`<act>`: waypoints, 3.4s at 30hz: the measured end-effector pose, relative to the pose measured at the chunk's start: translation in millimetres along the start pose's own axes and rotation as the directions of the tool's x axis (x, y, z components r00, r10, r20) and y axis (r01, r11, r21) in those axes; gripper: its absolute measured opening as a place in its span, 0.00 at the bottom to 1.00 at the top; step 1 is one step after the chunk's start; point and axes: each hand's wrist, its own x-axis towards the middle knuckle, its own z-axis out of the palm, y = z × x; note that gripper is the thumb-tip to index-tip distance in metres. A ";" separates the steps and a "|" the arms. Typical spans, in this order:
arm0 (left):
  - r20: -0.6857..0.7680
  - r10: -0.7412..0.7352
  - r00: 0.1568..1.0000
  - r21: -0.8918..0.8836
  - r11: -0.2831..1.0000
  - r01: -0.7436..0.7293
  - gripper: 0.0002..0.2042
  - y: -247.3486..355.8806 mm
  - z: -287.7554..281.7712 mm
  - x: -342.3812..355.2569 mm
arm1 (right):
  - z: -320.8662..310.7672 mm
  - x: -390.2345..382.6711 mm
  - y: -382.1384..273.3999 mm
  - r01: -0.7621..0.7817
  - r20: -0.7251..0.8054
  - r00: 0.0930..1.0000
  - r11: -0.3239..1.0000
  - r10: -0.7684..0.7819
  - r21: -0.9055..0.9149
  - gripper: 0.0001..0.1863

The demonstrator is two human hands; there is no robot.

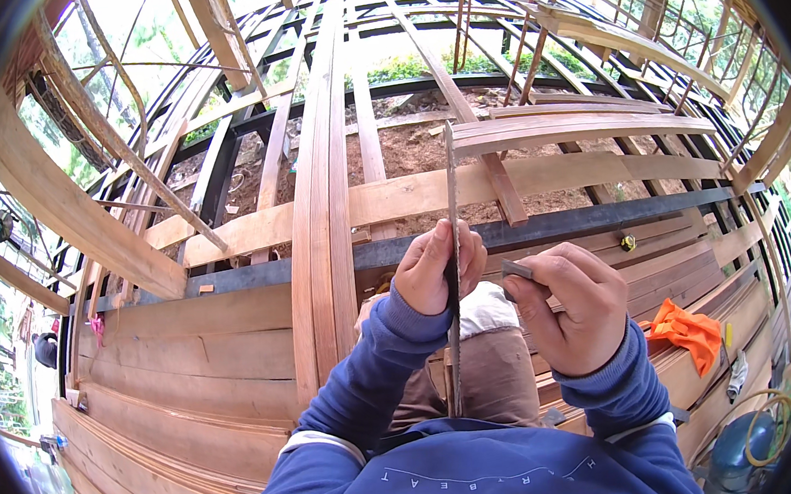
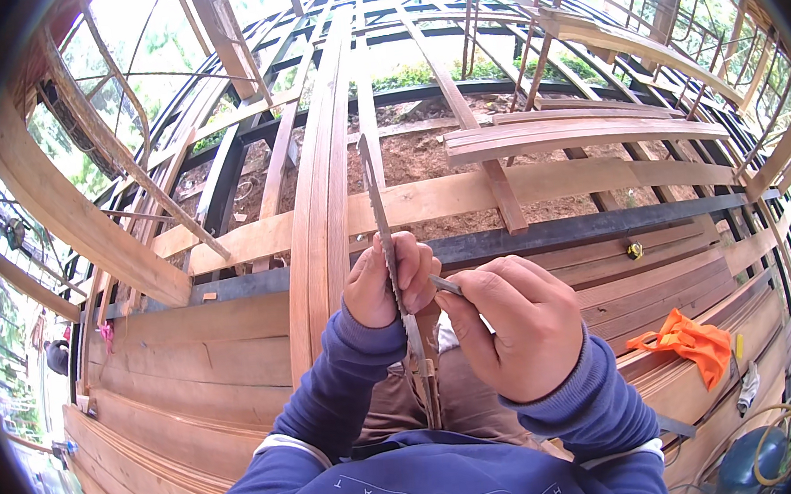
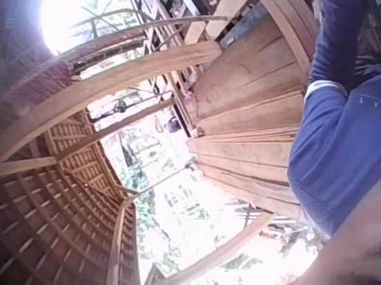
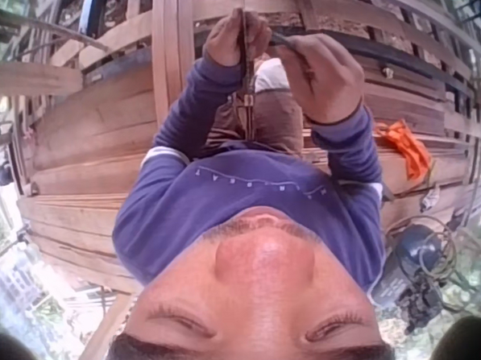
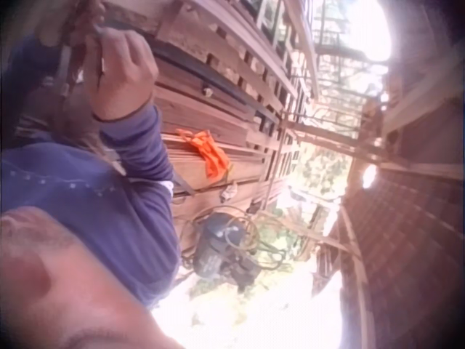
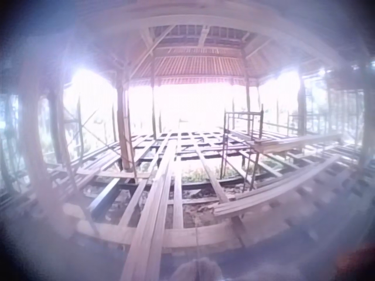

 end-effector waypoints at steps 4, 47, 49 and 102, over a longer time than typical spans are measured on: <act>0.003 -0.005 1.000 -0.028 1.000 0.005 0.25 -0.5 0.0 0.4 | 3.4 1.5 1.9 0.027 -0.015 1.000 1.000 -0.027 0.001 0.06; 0.215 -0.106 0.971 0.295 0.955 0.039 0.19 -14.5 26.5 11.6 | -40.6 0.4 17.4 0.033 0.056 0.998 0.967 -0.019 -0.251 0.06; 0.217 -0.117 0.969 0.342 0.939 0.037 0.19 -13.9 25.6 11.4 | -40.2 -1.0 17.7 -0.011 0.057 0.998 0.972 0.025 -0.234 0.06; -0.250 0.027 0.968 0.084 0.996 -0.006 0.23 -0.4 -37.3 -1.2 | 15.4 -35.8 25.9 -0.367 0.003 0.926 0.896 0.378 0.249 0.04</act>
